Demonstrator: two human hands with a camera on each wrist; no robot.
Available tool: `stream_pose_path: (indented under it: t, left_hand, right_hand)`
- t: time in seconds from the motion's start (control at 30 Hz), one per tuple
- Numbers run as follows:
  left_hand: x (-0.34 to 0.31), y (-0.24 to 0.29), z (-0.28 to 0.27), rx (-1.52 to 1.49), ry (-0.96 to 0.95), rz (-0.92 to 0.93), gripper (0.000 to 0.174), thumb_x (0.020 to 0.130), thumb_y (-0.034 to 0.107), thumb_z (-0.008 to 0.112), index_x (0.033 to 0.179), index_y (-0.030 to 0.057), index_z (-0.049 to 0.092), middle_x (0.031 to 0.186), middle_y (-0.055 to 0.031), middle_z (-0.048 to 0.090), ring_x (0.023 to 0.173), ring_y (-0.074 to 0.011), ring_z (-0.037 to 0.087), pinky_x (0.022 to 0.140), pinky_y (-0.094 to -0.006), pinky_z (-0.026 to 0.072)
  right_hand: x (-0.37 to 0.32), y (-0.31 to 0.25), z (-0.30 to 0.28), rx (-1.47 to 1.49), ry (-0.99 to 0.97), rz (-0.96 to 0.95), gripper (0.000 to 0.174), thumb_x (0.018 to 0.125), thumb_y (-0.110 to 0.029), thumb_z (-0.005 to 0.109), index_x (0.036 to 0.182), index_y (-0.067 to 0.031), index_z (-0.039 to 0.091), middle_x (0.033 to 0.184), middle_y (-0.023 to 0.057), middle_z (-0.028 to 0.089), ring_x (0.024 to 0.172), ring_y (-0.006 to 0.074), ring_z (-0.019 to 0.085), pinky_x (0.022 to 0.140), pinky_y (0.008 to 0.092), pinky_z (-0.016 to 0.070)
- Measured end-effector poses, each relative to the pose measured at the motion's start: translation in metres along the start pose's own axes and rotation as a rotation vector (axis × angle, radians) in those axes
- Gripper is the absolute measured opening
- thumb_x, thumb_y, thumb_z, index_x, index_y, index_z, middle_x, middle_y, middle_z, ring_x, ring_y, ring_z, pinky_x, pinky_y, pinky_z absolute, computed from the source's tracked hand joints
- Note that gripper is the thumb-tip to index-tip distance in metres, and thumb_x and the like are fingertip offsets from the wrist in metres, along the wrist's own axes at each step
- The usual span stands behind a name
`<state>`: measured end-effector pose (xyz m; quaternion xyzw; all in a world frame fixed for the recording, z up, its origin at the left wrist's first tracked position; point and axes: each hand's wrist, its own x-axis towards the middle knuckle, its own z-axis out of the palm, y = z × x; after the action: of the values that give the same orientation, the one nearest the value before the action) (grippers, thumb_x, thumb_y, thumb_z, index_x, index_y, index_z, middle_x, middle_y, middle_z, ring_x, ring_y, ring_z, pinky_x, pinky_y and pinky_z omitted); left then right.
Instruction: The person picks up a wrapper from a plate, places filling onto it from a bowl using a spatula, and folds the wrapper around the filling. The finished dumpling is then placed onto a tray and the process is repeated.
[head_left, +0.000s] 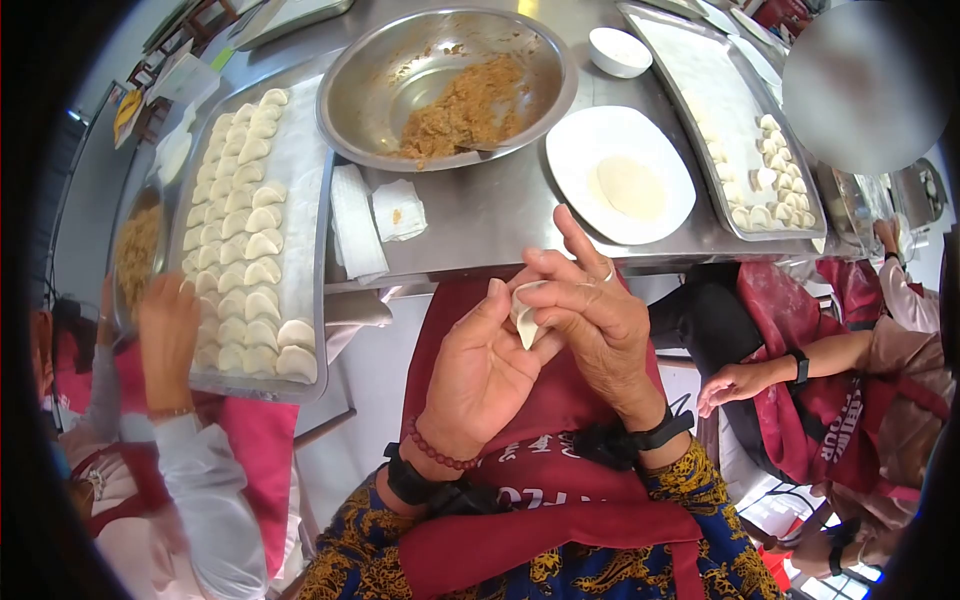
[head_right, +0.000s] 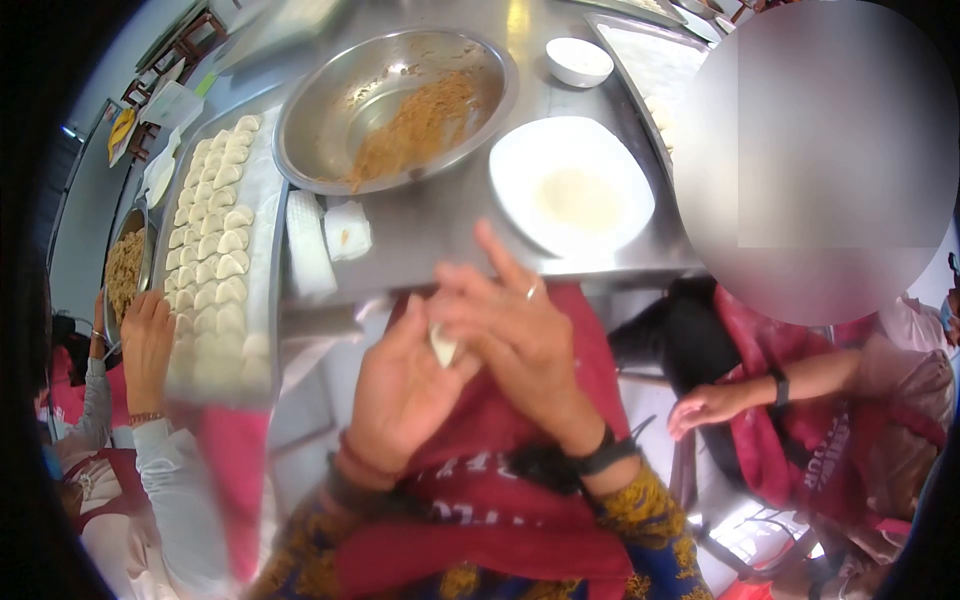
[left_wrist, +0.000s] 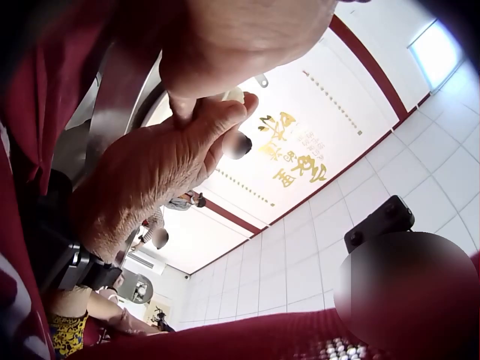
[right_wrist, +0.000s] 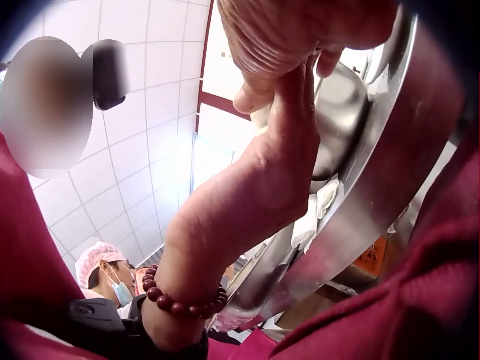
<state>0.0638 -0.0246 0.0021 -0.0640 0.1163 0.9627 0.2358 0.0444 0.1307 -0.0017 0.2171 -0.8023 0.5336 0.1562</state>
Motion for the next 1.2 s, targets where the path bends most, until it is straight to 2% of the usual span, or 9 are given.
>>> stream_pose_path:
  t: [0.1, 0.33, 0.5, 0.7, 0.97, 1.0, 1.07, 1.13, 1.2]
  left_hand:
    - [0.002, -0.002, -0.011, -0.093, -0.103, -0.022, 0.044, 0.110, 0.029, 0.041, 0.142, -0.0009, 0.046, 0.138, -0.0101, 0.056, 0.129, -0.0203, 0.052, 0.116, -0.0411, 0.0384]
    - [0.003, -0.002, -0.004, -0.056, -0.018, -0.043, 0.046, 0.110, 0.029, 0.041, 0.142, -0.0026, 0.046, 0.139, -0.0105, 0.055, 0.132, -0.0210, 0.050, 0.119, -0.0404, 0.0362]
    - [0.003, -0.009, 0.003, -0.046, 0.042, 0.025, 0.045, 0.110, 0.029, 0.041, 0.141, -0.0034, 0.047, 0.138, -0.0108, 0.056, 0.132, -0.0215, 0.051, 0.118, -0.0408, 0.0379]
    - [0.004, -0.007, 0.006, 0.083, 0.118, 0.001, 0.042, 0.110, 0.027, 0.040, 0.140, -0.0019, 0.048, 0.141, -0.0109, 0.054, 0.133, -0.0210, 0.050, 0.118, -0.0419, 0.0371]
    - [0.000, -0.009, -0.018, 0.102, 0.018, 0.025, 0.036, 0.109, 0.028, 0.041, 0.135, 0.0044, 0.052, 0.135, -0.0090, 0.057, 0.126, -0.0215, 0.053, 0.114, -0.0467, 0.0370]
    - [-0.004, -0.003, -0.028, -0.010, 0.039, -0.020, 0.035, 0.109, 0.028, 0.042, 0.134, 0.0057, 0.053, 0.135, -0.0087, 0.057, 0.125, -0.0211, 0.054, 0.112, -0.0456, 0.0376]
    - [-0.004, 0.019, -0.057, -0.069, 0.072, -0.096, 0.035, 0.109, 0.029, 0.040, 0.133, 0.0073, 0.054, 0.135, -0.0084, 0.058, 0.123, -0.0206, 0.055, 0.111, -0.0441, 0.0379]
    - [0.010, 0.025, -0.045, -0.022, 0.041, -0.150, 0.036, 0.110, 0.031, 0.039, 0.133, 0.0075, 0.054, 0.136, -0.0083, 0.058, 0.122, -0.0205, 0.055, 0.111, -0.0437, 0.0376]
    - [0.006, 0.029, -0.008, 0.119, -0.100, -0.255, 0.051, 0.110, 0.034, 0.036, 0.143, -0.0037, 0.045, 0.146, -0.0204, 0.051, 0.134, -0.0312, 0.050, 0.115, -0.0461, 0.0368]
  right_hand:
    - [-0.004, 0.007, -0.007, 0.014, -0.088, -0.011, 0.029, 0.085, -0.014, 0.076, 0.114, -0.0086, 0.076, 0.134, 0.0121, 0.066, 0.147, 0.0340, 0.039, 0.117, 0.0446, 0.0313]
    - [0.003, -0.007, -0.001, 0.034, 0.105, 0.089, 0.019, 0.083, -0.009, 0.075, 0.102, -0.0066, 0.077, 0.123, 0.0126, 0.071, 0.140, 0.0330, 0.050, 0.109, 0.0412, 0.0401]
    - [-0.007, 0.008, -0.008, 0.074, -0.013, 0.016, 0.029, 0.084, -0.013, 0.077, 0.112, -0.0051, 0.075, 0.132, 0.0159, 0.067, 0.145, 0.0338, 0.041, 0.117, 0.0445, 0.0306]
    - [-0.001, -0.003, -0.008, 0.090, 0.029, 0.116, 0.013, 0.084, -0.002, 0.071, 0.096, -0.0054, 0.077, 0.120, 0.0120, 0.073, 0.139, 0.0320, 0.050, 0.111, 0.0415, 0.0390]
    - [-0.016, 0.017, -0.001, 0.162, 0.010, -0.008, 0.007, 0.093, -0.012, 0.068, 0.094, -0.0064, 0.073, 0.122, 0.0151, 0.071, 0.137, 0.0329, 0.051, 0.110, 0.0434, 0.0411]
    - [-0.020, 0.014, 0.007, 0.223, 0.051, 0.084, 0.007, 0.093, -0.011, 0.066, 0.094, -0.0075, 0.072, 0.127, 0.0126, 0.069, 0.138, 0.0326, 0.050, 0.106, 0.0424, 0.0446]
    - [-0.014, 0.027, 0.004, -0.067, -0.019, -0.203, 0.014, 0.095, -0.013, 0.062, 0.106, -0.0070, 0.068, 0.131, 0.0121, 0.066, 0.142, 0.0356, 0.044, 0.104, 0.0426, 0.0427]
    - [-0.015, 0.024, 0.008, 0.238, -0.029, 0.029, 0.018, 0.087, -0.014, 0.068, 0.105, -0.0099, 0.067, 0.137, 0.0113, 0.061, 0.149, 0.0405, 0.031, 0.107, 0.0495, 0.0378]
    - [-0.016, 0.028, 0.006, 0.109, -0.058, -0.049, 0.023, 0.083, -0.013, 0.070, 0.106, -0.0118, 0.067, 0.136, 0.0107, 0.061, 0.148, 0.0417, 0.030, 0.107, 0.0506, 0.0374]
